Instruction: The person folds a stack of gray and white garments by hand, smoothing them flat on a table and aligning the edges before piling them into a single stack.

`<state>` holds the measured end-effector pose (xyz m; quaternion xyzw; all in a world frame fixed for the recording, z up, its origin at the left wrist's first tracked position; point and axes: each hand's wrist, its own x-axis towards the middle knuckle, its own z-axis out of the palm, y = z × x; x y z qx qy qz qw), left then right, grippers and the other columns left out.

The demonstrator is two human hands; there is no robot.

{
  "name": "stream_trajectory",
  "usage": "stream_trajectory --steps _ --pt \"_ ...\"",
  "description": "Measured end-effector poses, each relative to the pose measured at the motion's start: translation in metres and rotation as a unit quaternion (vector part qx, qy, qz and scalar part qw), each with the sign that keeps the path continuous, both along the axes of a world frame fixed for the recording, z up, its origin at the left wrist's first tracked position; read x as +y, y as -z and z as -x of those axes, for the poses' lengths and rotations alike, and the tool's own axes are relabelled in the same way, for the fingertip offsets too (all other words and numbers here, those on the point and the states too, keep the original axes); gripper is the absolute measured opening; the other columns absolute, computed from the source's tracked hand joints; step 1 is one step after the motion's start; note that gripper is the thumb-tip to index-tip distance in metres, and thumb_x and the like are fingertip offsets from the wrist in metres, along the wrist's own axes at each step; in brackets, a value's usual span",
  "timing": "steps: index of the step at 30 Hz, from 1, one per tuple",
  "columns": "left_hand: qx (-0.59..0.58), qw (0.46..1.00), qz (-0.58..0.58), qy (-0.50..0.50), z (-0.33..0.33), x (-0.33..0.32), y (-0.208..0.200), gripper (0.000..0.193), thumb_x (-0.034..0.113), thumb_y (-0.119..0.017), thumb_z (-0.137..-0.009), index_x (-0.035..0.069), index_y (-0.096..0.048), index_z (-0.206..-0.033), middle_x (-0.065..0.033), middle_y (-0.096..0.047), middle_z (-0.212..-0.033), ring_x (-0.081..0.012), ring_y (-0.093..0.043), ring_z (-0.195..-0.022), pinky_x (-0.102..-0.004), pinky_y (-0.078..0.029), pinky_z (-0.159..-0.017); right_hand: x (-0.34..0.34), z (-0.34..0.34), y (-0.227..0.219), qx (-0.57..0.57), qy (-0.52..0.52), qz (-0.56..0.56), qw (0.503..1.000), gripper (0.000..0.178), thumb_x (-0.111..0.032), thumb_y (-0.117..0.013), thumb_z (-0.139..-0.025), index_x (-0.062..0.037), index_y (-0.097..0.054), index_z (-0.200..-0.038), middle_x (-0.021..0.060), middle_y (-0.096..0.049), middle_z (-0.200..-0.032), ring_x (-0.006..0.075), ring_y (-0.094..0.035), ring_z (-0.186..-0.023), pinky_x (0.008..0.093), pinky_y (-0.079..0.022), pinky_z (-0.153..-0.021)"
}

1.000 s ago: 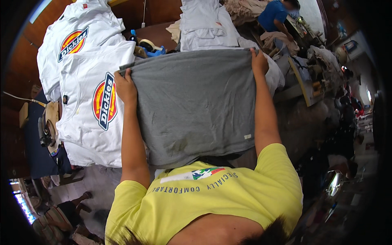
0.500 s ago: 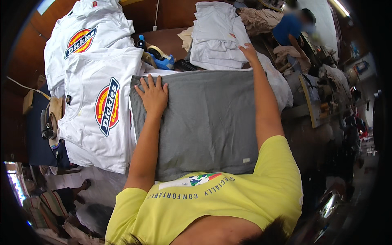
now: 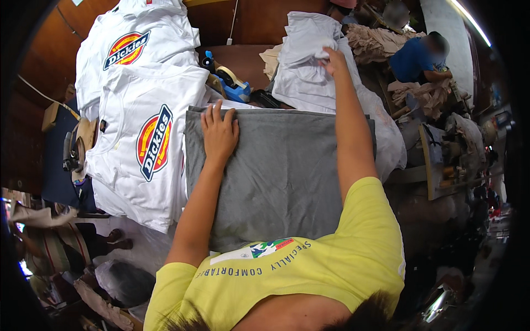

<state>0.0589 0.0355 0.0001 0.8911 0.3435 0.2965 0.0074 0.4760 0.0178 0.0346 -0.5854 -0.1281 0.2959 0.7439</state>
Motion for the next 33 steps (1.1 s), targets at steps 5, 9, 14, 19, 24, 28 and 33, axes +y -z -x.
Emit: stream_trajectory --steps 5,9,14,19,24,28,33 --pt "-0.183 0.941 0.2 0.202 -0.012 -0.008 -0.005 0.047 0.018 -0.066 -0.074 0.009 -0.05 -0.117 -0.0134 -0.042 -0.126 -0.0308 -0.04 -0.117 -0.036 -0.034 -0.097 -0.057 0.07 -0.115 -0.068 -0.176 -0.269 0.945 0.033 -0.008 -0.064 -0.078 -0.0078 -0.05 -0.109 0.0082 -0.058 -0.101 0.0265 -0.056 -0.096 0.0522 -0.049 -0.077" --pt "-0.25 0.901 0.22 0.278 -0.046 -0.048 -0.011 0.087 0.025 -0.079 -0.062 0.002 -0.031 -0.132 -0.0164 -0.039 -0.129 -0.0307 -0.038 -0.119 -0.0357 -0.03 -0.1 -0.147 0.147 -0.175 -0.071 -0.277 -0.37 0.884 0.034 -0.013 -0.056 -0.084 -0.007 -0.049 -0.116 0.009 -0.055 -0.113 0.0267 -0.052 -0.106 0.0538 -0.036 -0.095" --pt "-0.289 0.872 0.25 0.305 -0.079 -0.15 -0.035 0.085 0.016 -0.074 -0.058 0.001 -0.031 -0.13 -0.0188 -0.042 -0.124 -0.0348 -0.039 -0.116 -0.0423 -0.029 -0.099 -0.25 0.18 -0.174 -0.007 -0.299 -0.36 0.884 0.034 -0.017 -0.047 -0.089 -0.0059 -0.047 -0.121 0.0114 -0.052 -0.121 0.0276 -0.046 -0.116 0.0571 -0.024 -0.103" --pt "-0.322 0.833 0.283 0.351 -0.084 -0.134 -0.008 0.052 -0.008 -0.058 -0.06 0.004 -0.054 -0.11 -0.0137 -0.059 -0.101 -0.029 -0.057 -0.094 -0.0342 -0.044 -0.083 -0.312 0.218 -0.151 0.019 -0.125 -0.371 0.92 0.032 -0.01 -0.054 -0.083 -0.0052 -0.05 -0.115 0.0113 -0.055 -0.116 0.0293 -0.048 -0.113 0.0575 -0.029 -0.1" --pt "-0.209 0.779 0.363 0.466 -0.025 -0.068 -0.086 0.044 -0.009 -0.049 -0.064 0.005 -0.061 -0.104 -0.0095 -0.064 -0.088 -0.0149 -0.061 -0.078 -0.0262 -0.046 -0.073 -0.387 0.259 -0.095 0.041 0.051 -0.342 0.938 0.039 -0.004 -0.056 -0.08 -0.0047 -0.046 -0.118 0.0139 -0.05 -0.12 0.0305 -0.045 -0.115 0.0554 -0.034 -0.095" --pt "0.157 0.792 0.425 0.409 0.026 -0.046 -0.102 0.044 -0.005 -0.045 -0.067 0.003 -0.058 -0.108 -0.0061 -0.062 -0.092 -0.0111 -0.056 -0.083 -0.0234 -0.044 -0.077 -0.42 0.299 -0.021 0.165 0.108 -0.225 0.954 0.04 -0.001 -0.057 -0.078 -0.0041 -0.047 -0.116 0.0115 -0.054 -0.113 0.0272 -0.054 -0.102 0.0466 -0.047 -0.082" --pt "0.172 0.773 0.478 0.38 0.044 -0.042 -0.031 0.038 0.005 -0.047 -0.068 0.005 -0.06 -0.105 -0.0065 -0.061 -0.082 -0.0135 -0.057 -0.075 -0.0247 -0.045 -0.071 -0.417 0.331 0.028 0.14 0.129 -0.139 0.972 0.037 -0.003 -0.06 -0.078 -0.0012 -0.048 -0.114 0.0091 -0.059 -0.101 0.0222 -0.059 -0.093 0.0353 -0.051 -0.074"
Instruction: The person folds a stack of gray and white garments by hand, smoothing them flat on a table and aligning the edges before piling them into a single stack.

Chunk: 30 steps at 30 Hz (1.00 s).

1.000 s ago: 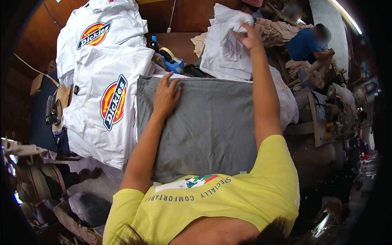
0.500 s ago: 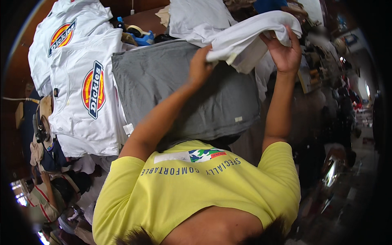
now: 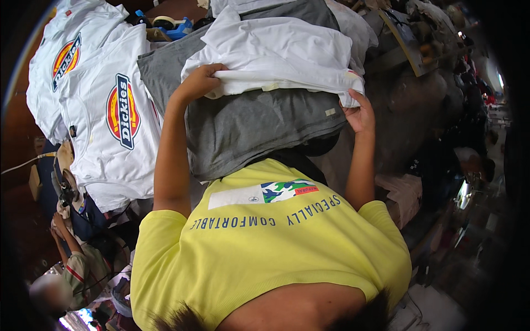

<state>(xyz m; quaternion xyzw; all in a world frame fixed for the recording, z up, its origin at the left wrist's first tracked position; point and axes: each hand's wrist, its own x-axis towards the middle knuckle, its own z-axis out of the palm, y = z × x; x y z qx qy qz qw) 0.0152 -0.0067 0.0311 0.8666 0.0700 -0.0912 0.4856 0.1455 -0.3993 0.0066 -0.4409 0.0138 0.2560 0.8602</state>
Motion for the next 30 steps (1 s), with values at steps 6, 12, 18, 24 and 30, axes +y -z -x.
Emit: stream_trajectory --steps 6,12,18,24,30 --pt "-0.012 0.999 0.028 -0.026 0.002 -0.001 0.012 0.035 0.007 -0.045 -0.07 0.005 -0.06 -0.102 -0.0056 -0.059 -0.08 -0.0131 -0.054 -0.073 -0.0233 -0.044 -0.069 0.018 0.01 -0.001 -0.207 0.162 0.266 0.927 0.046 -0.006 -0.064 -0.075 -0.0059 -0.047 -0.118 0.012 -0.048 -0.118 0.0252 -0.052 -0.103 0.0367 -0.045 -0.084" --pt "-0.006 0.997 0.032 -0.065 -0.001 -0.004 0.011 0.036 0.007 -0.046 -0.07 0.004 -0.06 -0.103 -0.0051 -0.059 -0.078 -0.0128 -0.054 -0.07 -0.0236 -0.044 -0.067 0.064 0.047 -0.039 -0.664 0.187 0.521 0.503 0.039 -0.007 -0.066 -0.068 -0.0094 -0.056 -0.105 0.0076 -0.05 -0.108 0.027 -0.046 -0.105 0.0399 -0.037 -0.089" --pt "0.001 0.996 0.035 -0.079 -0.007 -0.001 0.016 0.034 0.008 -0.048 -0.07 0.003 -0.061 -0.101 -0.0045 -0.06 -0.076 -0.0126 -0.055 -0.069 -0.0234 -0.044 -0.067 0.123 0.057 -0.024 -0.706 -0.035 0.381 0.596 0.034 -0.02 -0.072 -0.067 -0.014 -0.058 -0.097 0.0016 -0.05 -0.108 0.0215 -0.049 -0.1 0.0362 -0.04 -0.086" --pt "-0.005 0.995 0.057 -0.076 -0.006 0.001 0.02 0.034 0.01 -0.05 -0.07 0.003 -0.061 -0.102 -0.0047 -0.061 -0.077 -0.0126 -0.055 -0.07 -0.0236 -0.044 -0.067 0.135 0.051 -0.028 -0.711 -0.022 0.407 0.574 0.026 -0.022 -0.071 -0.068 -0.0156 -0.058 -0.09 -0.0013 -0.05 -0.107 0.0202 -0.048 -0.1 0.0357 -0.039 -0.085" --pt "0.006 0.995 0.058 -0.075 -0.007 0.004 0.024 0.036 0.012 -0.051 -0.069 0.004 -0.061 -0.102 -0.0048 -0.062 -0.08 -0.0128 -0.056 -0.072 -0.0237 -0.044 -0.068 0.134 0.033 -0.011 -0.473 -0.043 0.178 0.862 0.017 -0.019 -0.065 -0.08 -0.0082 -0.057 -0.089 0.0014 -0.057 -0.095 0.013 -0.052 -0.093 0.0293 -0.041 -0.08"
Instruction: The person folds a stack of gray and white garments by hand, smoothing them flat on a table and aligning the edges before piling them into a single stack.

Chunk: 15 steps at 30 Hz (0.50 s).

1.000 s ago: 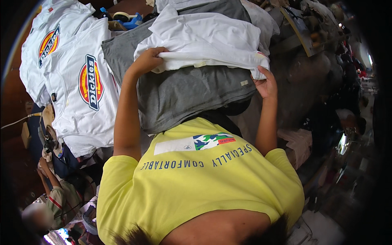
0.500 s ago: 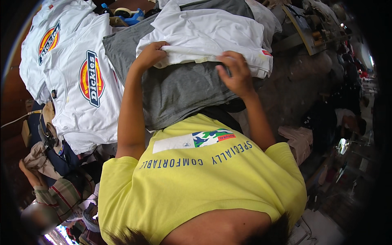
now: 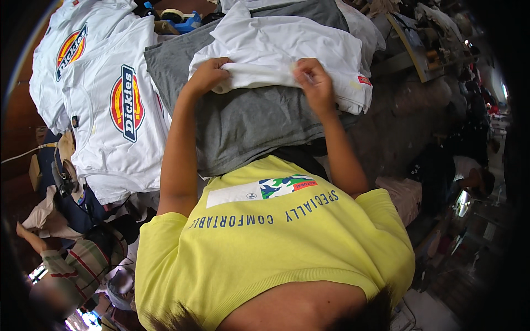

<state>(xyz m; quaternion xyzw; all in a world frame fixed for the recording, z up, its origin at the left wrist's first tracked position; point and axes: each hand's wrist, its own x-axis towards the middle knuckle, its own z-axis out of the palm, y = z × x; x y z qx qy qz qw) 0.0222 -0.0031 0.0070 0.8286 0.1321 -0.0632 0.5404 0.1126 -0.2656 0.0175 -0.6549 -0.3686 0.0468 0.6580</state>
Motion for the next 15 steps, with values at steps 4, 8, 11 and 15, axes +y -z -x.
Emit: stream_trajectory --steps 4,8,11,15 --pt "-0.003 1.0 -0.003 -0.005 0.0 0.0 0.003 0.037 0.013 -0.052 -0.069 0.005 -0.061 -0.103 -0.0046 -0.062 -0.081 -0.013 -0.057 -0.073 -0.0237 -0.044 -0.068 -0.035 -0.022 -0.02 0.22 0.042 -0.177 0.958 0.016 -0.017 -0.06 -0.085 -0.0043 -0.055 -0.093 0.0049 -0.059 -0.085 0.0135 -0.059 -0.078 0.0262 -0.047 -0.073" --pt "0.001 1.0 0.005 -0.009 -0.001 0.004 0.011 0.036 0.013 -0.052 -0.069 0.005 -0.062 -0.103 -0.0043 -0.062 -0.081 -0.013 -0.057 -0.073 -0.0237 -0.044 -0.068 -0.099 -0.061 -0.023 0.209 0.175 -0.199 0.941 0.017 -0.016 -0.06 -0.084 -0.0042 -0.056 -0.096 0.0072 -0.059 -0.087 0.0165 -0.059 -0.075 0.0296 -0.049 -0.07" --pt "0.008 1.0 -0.002 -0.003 -0.001 0.007 0.014 0.038 0.012 -0.052 -0.07 0.005 -0.06 -0.106 -0.0042 -0.062 -0.083 -0.012 -0.057 -0.074 -0.0239 -0.044 -0.069 -0.146 -0.08 -0.026 0.238 0.267 -0.181 0.916 0.019 -0.017 -0.061 -0.083 -0.006 -0.056 -0.098 0.007 -0.059 -0.088 0.0155 -0.058 -0.073 0.0274 -0.048 -0.067" --pt "0.109 0.982 -0.058 0.142 0.01 -0.006 -0.053 0.051 0.013 -0.06 -0.072 0.005 -0.048 -0.122 -0.0063 -0.06 -0.094 -0.0148 -0.055 -0.085 -0.0246 -0.042 -0.08 -0.179 -0.095 -0.026 0.273 0.308 -0.127 0.902 0.022 -0.017 -0.062 -0.082 -0.0085 -0.056 -0.102 0.0021 -0.059 -0.088 0.0102 -0.056 -0.072 0.0224 -0.044 -0.061"
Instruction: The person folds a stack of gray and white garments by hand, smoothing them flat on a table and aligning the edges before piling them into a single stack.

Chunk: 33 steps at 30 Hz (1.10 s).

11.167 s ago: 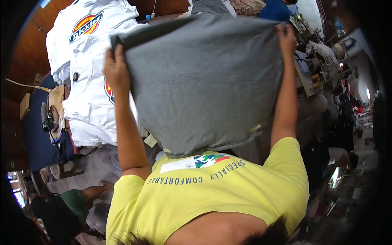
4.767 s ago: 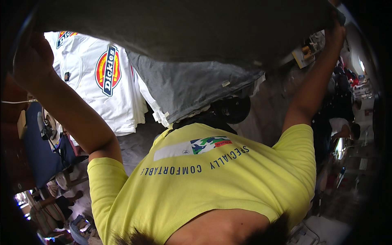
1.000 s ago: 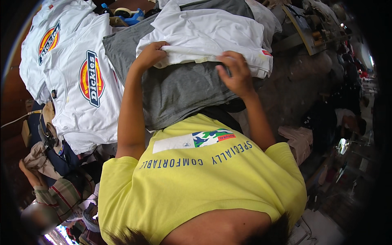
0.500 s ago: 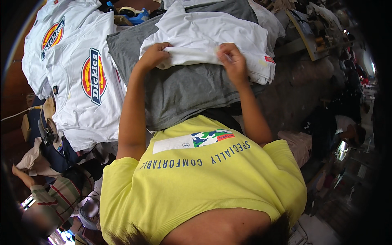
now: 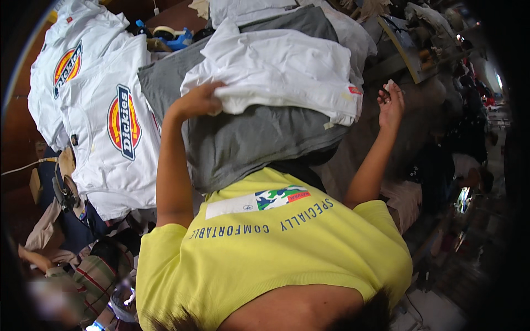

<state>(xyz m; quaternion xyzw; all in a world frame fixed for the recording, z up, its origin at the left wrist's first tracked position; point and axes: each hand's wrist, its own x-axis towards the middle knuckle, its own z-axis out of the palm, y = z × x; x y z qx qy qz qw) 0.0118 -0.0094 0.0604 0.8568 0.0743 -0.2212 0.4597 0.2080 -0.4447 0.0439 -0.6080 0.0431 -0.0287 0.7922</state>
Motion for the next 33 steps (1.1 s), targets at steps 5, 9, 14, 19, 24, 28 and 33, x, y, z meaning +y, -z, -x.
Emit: stream_trajectory --steps 5,9,14,19,24,28,33 --pt "-0.105 0.989 0.054 0.086 0.001 0.002 -0.029 0.042 0.023 -0.065 -0.078 0.008 -0.053 -0.115 -0.0098 -0.06 -0.102 -0.0196 -0.056 -0.094 -0.0315 -0.043 -0.084 0.008 -0.044 0.01 -0.018 -0.043 0.06 0.997 0.022 -0.008 -0.058 -0.081 -0.0092 -0.056 -0.102 -0.0029 -0.056 -0.088 0.0053 -0.053 -0.073 0.0188 -0.041 -0.06" --pt "-0.264 0.956 -0.011 -0.126 -0.024 -0.007 -0.012 0.036 0.015 -0.062 -0.079 0.007 -0.054 -0.112 -0.01 -0.06 -0.101 -0.0209 -0.057 -0.091 -0.0318 -0.044 -0.08 0.053 -0.085 -0.003 -0.065 -0.09 0.091 0.99 0.022 -0.005 -0.057 -0.08 -0.0089 -0.057 -0.101 -0.0043 -0.054 -0.086 0.0046 -0.051 -0.071 0.0193 -0.04 -0.06" --pt "-0.425 0.871 -0.19 -0.16 -0.05 -0.016 0.073 0.017 0.012 -0.056 -0.079 0.006 -0.061 -0.094 -0.0106 -0.054 -0.091 -0.0264 -0.05 -0.084 -0.0345 -0.04 -0.076 0.091 -0.201 0.054 -0.146 -0.123 0.333 0.923 0.02 -0.007 -0.06 -0.075 -0.0067 -0.059 -0.095 -0.0006 -0.058 -0.079 0.0087 -0.054 -0.07 0.0218 -0.043 -0.063" --pt "-0.352 0.906 -0.129 -0.197 -0.047 -0.02 0.058 0.017 0.014 -0.055 -0.081 0.006 -0.061 -0.095 -0.0087 -0.054 -0.092 -0.0224 -0.049 -0.082 -0.0308 -0.04 -0.072 0.109 -0.253 0.142 -0.105 -0.089 0.662 0.736 0.018 -0.016 -0.054 -0.082 -0.0033 -0.061 -0.093 0.0071 -0.066 -0.091 0.0219 -0.061 -0.084 0.0329 -0.046 -0.076" --pt "-0.344 0.908 -0.097 -0.219 -0.045 -0.023 0.053 0.018 0.012 -0.056 -0.081 0.006 -0.061 -0.097 -0.0079 -0.053 -0.097 -0.0211 -0.05 -0.086 -0.0278 -0.042 -0.073 0.11 -0.235 0.153 -0.002 -0.151 0.669 0.728 0.02 -0.016 -0.054 -0.082 -0.0028 -0.061 -0.095 0.0081 -0.065 -0.092 0.022 -0.061 -0.085 0.034 -0.046 -0.077" --pt "-0.333 0.911 -0.105 -0.22 -0.047 -0.023 0.052 0.017 0.012 -0.055 -0.081 0.006 -0.061 -0.096 -0.0079 -0.053 -0.097 -0.0219 -0.05 -0.087 -0.0285 -0.042 -0.074 0.094 -0.229 0.151 0.092 -0.284 0.424 0.855 0.021 -0.016 -0.053 -0.082 -0.0023 -0.06 -0.097 0.0089 -0.065 -0.093 0.0221 -0.061 -0.086 0.0348 -0.046 -0.077" --pt "-0.32 0.918 -0.08 -0.222 -0.051 -0.019 0.05 0.016 0.007 -0.056 -0.08 0.004 -0.06 -0.096 -0.0083 -0.055 -0.092 -0.0213 -0.051 -0.081 -0.0284 -0.04 -0.075 0.1 -0.227 0.149 0.132 -0.344 0.238 0.899 0.023 -0.017 -0.053 -0.083 -0.0018 -0.06 -0.099 0.0098 -0.064 -0.095 0.0222 -0.06 -0.086 0.0359 -0.045 -0.078"
